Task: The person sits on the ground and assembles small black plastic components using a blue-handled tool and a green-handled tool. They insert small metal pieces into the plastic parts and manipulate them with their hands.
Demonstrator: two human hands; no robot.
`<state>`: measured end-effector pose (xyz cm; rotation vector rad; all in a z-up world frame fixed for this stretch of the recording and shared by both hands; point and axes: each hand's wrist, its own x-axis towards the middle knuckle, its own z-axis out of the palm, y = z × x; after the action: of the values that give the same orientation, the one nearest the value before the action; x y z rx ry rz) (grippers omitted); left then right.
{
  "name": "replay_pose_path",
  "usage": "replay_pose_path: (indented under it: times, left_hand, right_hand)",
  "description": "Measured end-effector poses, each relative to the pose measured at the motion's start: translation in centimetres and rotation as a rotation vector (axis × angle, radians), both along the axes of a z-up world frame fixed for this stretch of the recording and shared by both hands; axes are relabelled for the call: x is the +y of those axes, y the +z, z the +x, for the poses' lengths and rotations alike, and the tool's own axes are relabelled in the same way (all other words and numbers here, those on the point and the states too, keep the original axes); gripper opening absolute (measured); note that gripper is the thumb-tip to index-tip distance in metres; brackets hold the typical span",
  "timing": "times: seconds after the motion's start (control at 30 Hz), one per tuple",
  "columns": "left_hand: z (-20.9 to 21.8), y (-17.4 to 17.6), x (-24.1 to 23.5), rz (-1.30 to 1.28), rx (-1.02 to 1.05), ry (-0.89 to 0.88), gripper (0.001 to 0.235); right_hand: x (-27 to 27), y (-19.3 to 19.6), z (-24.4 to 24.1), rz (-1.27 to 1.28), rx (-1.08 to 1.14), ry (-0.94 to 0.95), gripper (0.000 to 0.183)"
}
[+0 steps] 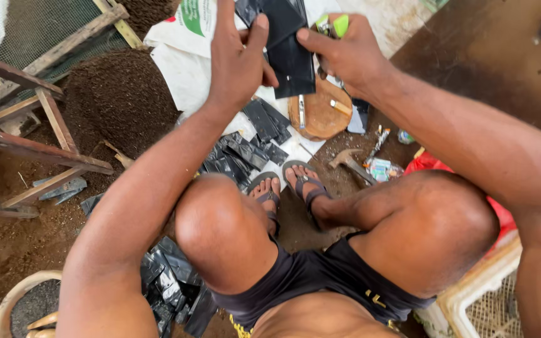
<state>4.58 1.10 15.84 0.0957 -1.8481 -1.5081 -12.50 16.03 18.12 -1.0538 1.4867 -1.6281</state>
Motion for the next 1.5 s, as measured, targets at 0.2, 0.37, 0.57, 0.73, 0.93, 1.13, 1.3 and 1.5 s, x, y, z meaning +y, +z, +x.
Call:
replay_pose_path:
  times: [0.2, 0.37, 0.57, 0.73, 0.93, 1.13, 1.3, 1.5]
  left_hand:
    - [-0.3, 3.2, 1.1, 0.025, -0.031, 0.044, 0.03]
    - [-0.8, 5.7, 1.8, 0.02, -0.022, -0.13, 0.025]
    - [-1.0, 6.1, 1.1, 0.007, -0.185, -0.124, 0.024]
    - [-0.7, 6.1, 1.1, 0.049, -0.314, -0.102, 0.022]
    - [-2.8, 6.7, 2.8, 0.227, -0.299, -0.091, 0.021]
    - [-3.9, 7.8, 3.8, 0.236, -0.348, -0.241, 0.04]
    - [-6.9, 6.3, 3.0, 0.191, -0.213, -0.179, 0.037]
    - [-7.8, 4.5, -0.2, 0.309, -0.103, -0.04, 0.038]
  right_hand:
    - [0.6, 1.6, 0.0, -0.046, 0.213, -0.061, 0.014]
    - [-0.5, -1.1, -3.5, -0.152, 0.12, -0.032, 0.019]
    - [-2.2, -5.6, -7.6, -0.331, 0.06, 0.164, 0.025]
    - [-2.4, -5.7, -6.9, -0.304, -0.016, 0.111, 0.026]
    - [-0.5, -1.3, -5.1, -0.449, -0.026, 0.165, 0.008]
    - [1.9, 1.1, -5.5, -0.321, 0.029, 0.132, 0.022]
    - [1.1, 1.4, -6.8, -0.206, 0.106, 0.01, 0.027]
    - [-0.2, 1.9, -8.0, -0.084, 0.153, 0.005, 0.019]
